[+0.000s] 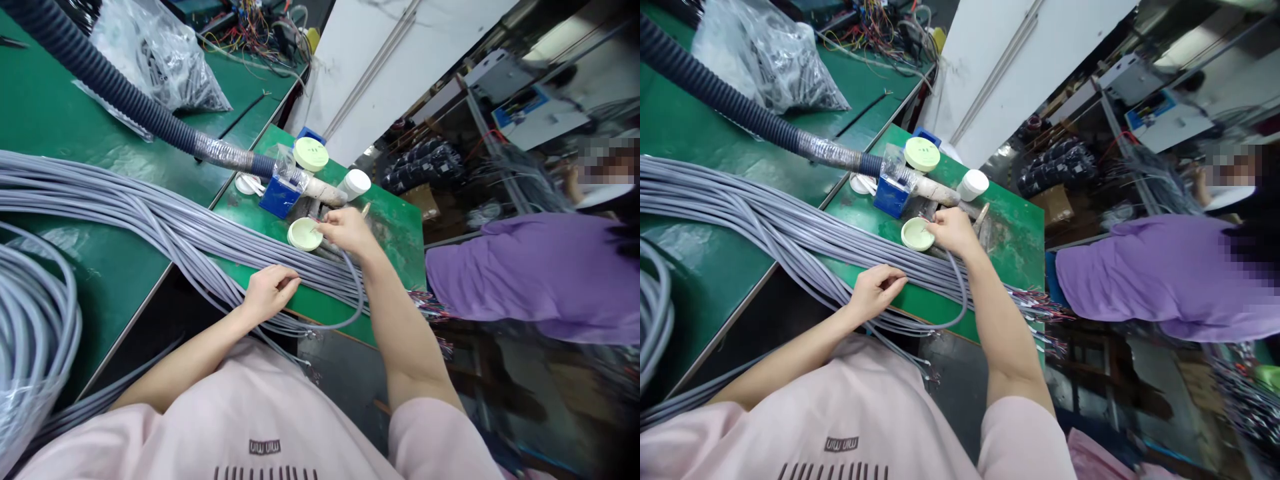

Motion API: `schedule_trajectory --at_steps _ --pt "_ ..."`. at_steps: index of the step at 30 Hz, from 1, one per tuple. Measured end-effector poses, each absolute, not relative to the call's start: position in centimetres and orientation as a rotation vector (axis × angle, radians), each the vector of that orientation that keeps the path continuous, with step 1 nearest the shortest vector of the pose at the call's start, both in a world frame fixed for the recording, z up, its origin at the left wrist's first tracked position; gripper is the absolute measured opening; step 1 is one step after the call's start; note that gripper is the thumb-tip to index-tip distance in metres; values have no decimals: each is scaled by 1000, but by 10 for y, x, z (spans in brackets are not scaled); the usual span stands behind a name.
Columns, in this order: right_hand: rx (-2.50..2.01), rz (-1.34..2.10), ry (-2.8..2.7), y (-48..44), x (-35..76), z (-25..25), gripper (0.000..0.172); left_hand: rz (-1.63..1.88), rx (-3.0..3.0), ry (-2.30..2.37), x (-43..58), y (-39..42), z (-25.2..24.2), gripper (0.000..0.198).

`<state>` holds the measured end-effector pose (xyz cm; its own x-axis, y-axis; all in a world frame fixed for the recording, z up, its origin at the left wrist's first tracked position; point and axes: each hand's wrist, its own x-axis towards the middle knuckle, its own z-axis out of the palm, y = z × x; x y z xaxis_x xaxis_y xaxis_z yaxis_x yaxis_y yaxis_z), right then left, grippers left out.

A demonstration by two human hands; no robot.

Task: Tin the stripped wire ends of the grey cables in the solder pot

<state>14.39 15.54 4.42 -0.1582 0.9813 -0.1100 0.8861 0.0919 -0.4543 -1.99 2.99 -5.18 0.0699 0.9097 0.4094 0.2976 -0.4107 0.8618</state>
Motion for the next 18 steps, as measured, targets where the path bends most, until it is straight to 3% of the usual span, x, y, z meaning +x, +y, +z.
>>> schedule_trajectory --at_steps 8,18 --pt "-1994 628 -1673 168 223 32 30 1332 1769 1204 -19 30 -51 16" --pt "-2181 645 -1674 194 235 -1 22 1321 1810 1223 -18 29 -50 18"
